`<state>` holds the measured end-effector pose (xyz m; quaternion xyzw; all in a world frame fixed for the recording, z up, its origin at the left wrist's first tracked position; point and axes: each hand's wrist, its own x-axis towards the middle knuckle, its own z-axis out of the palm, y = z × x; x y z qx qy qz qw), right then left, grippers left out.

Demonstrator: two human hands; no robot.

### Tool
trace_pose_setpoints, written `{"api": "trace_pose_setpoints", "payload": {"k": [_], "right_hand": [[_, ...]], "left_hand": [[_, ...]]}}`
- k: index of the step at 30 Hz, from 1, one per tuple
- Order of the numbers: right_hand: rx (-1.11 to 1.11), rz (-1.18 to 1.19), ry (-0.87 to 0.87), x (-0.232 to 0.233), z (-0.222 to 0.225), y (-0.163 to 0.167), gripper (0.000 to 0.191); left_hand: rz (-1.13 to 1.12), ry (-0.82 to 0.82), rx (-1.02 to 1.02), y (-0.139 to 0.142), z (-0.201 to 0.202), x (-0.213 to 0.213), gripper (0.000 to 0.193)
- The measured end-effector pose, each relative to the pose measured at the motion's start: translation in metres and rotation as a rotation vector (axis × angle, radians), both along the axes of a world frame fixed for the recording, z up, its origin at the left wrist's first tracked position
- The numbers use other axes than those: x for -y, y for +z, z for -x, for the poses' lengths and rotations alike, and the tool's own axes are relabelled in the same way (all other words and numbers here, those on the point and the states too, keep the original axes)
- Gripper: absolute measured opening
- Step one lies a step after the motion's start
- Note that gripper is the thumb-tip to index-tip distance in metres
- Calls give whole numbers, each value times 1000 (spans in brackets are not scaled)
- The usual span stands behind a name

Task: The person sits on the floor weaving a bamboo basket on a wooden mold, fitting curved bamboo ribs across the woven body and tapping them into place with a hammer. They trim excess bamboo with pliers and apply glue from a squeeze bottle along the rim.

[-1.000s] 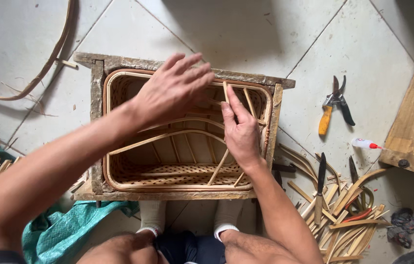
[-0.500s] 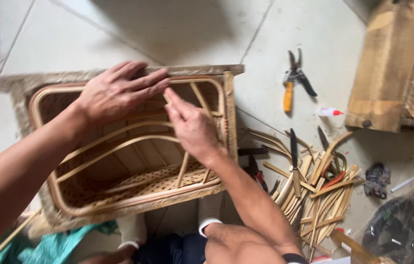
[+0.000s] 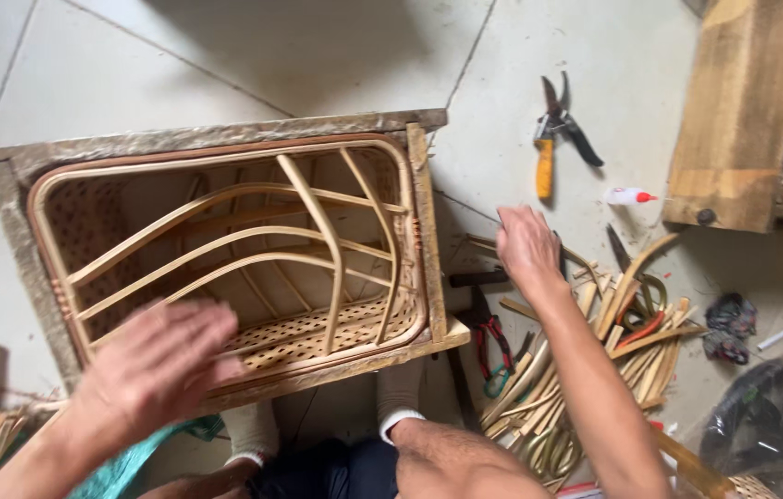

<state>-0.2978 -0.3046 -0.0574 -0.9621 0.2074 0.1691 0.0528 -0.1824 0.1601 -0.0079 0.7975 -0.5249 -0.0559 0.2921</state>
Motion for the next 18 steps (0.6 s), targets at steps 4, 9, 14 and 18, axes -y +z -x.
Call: {"api": "trace_pose_setpoints", "payload": {"k": [4,9,14,18], "right_hand": [[30,40,184,18,43,-58,21],[178,13,254,32,30,-56,12],[849,58,296,36,-9,32,18],[1164,-872,-98,-54,-43,68,38]], "left_hand": [[-220,33,-145,-4,51,-37,75],[-251,34,-172,-27,54,-42,58],[-191,42,-136,-32,60,-34,51],[-201,54,-256,-40,71,-9,49]]}}
